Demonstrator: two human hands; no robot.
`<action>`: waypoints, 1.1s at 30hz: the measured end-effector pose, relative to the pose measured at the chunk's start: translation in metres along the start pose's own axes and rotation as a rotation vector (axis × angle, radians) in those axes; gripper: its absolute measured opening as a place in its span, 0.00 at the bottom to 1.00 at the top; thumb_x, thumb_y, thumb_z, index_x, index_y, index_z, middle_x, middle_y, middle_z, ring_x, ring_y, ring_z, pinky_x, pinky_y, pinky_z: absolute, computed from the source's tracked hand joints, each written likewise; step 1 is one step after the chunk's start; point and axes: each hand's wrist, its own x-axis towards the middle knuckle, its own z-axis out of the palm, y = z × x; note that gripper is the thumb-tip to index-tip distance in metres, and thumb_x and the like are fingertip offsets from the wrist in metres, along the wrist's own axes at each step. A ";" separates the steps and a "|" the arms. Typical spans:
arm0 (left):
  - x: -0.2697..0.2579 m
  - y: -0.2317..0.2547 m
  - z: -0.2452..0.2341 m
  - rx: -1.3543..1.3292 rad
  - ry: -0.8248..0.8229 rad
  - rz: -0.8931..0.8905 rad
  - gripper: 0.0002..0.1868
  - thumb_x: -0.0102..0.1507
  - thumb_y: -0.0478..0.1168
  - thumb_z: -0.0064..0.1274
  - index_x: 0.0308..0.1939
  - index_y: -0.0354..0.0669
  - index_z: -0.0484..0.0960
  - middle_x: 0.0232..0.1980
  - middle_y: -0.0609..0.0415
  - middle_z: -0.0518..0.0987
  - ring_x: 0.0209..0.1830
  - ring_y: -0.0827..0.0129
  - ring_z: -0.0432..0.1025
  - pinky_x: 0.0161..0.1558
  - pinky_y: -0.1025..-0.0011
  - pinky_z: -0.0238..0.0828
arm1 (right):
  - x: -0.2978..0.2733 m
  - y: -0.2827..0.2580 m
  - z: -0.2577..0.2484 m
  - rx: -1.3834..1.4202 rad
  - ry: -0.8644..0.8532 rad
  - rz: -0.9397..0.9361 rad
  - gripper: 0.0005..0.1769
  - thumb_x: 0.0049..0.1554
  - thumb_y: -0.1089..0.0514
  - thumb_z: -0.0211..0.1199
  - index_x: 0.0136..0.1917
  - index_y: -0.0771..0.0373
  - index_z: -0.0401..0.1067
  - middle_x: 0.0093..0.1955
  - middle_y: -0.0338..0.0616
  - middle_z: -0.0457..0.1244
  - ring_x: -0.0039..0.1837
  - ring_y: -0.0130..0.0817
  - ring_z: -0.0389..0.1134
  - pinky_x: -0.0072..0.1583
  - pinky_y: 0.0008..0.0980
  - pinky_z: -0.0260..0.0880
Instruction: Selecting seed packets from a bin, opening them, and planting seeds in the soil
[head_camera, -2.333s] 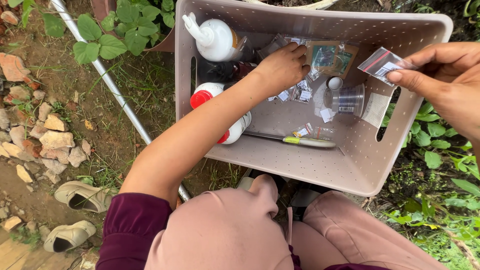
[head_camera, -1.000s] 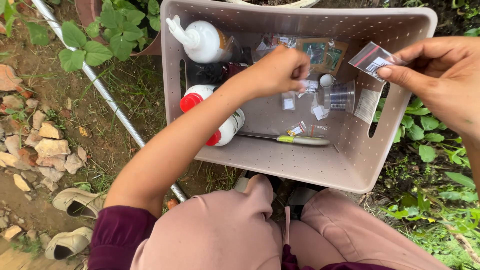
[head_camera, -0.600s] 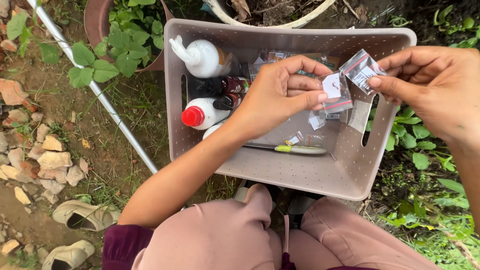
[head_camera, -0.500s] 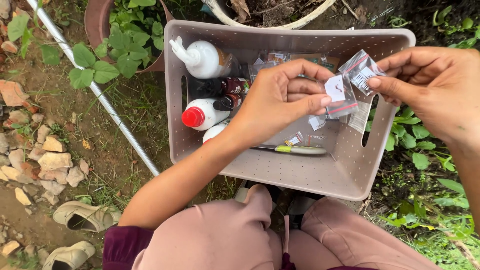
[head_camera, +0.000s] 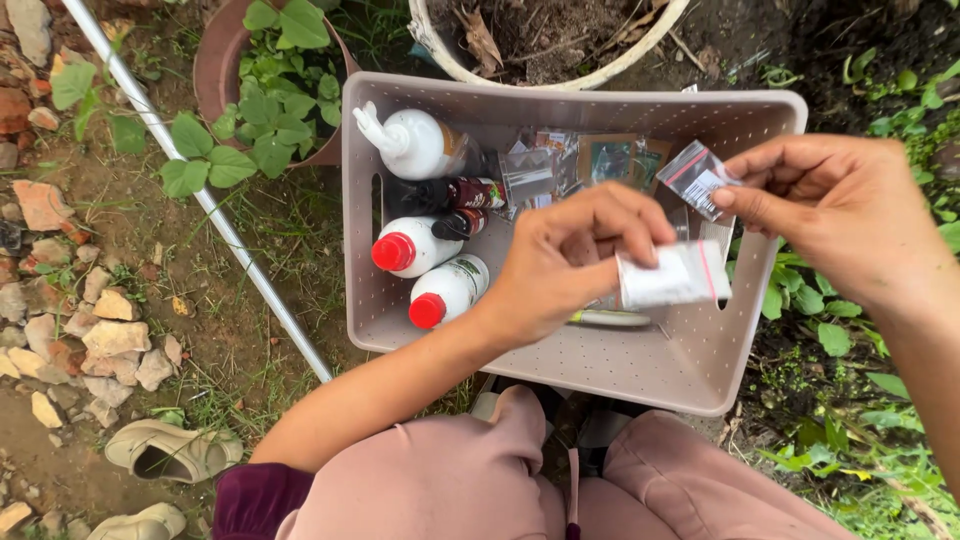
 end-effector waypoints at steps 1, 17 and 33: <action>-0.001 0.004 0.001 0.167 -0.021 0.027 0.10 0.65 0.26 0.56 0.42 0.48 0.81 0.51 0.52 0.80 0.54 0.72 0.75 0.59 0.77 0.72 | 0.000 -0.002 0.000 -0.024 -0.009 0.016 0.12 0.57 0.66 0.72 0.55 0.65 0.78 0.41 0.44 0.70 0.38 0.22 0.65 0.40 0.18 0.62; -0.005 -0.007 0.014 -0.503 0.205 -0.361 0.14 0.68 0.30 0.57 0.37 0.44 0.65 0.54 0.32 0.81 0.53 0.49 0.80 0.47 0.75 0.80 | -0.016 -0.009 -0.003 0.324 -0.033 -0.013 0.10 0.56 0.75 0.66 0.51 0.70 0.72 0.39 0.52 0.68 0.36 0.33 0.68 0.41 0.24 0.70; -0.005 0.000 0.034 -0.327 0.144 -0.407 0.14 0.68 0.35 0.58 0.35 0.43 0.65 0.50 0.34 0.82 0.51 0.45 0.80 0.44 0.76 0.79 | -0.046 -0.061 -0.001 0.113 -0.044 -0.276 0.22 0.47 0.75 0.68 0.57 0.77 0.73 0.54 0.60 0.68 0.56 0.41 0.71 0.59 0.29 0.73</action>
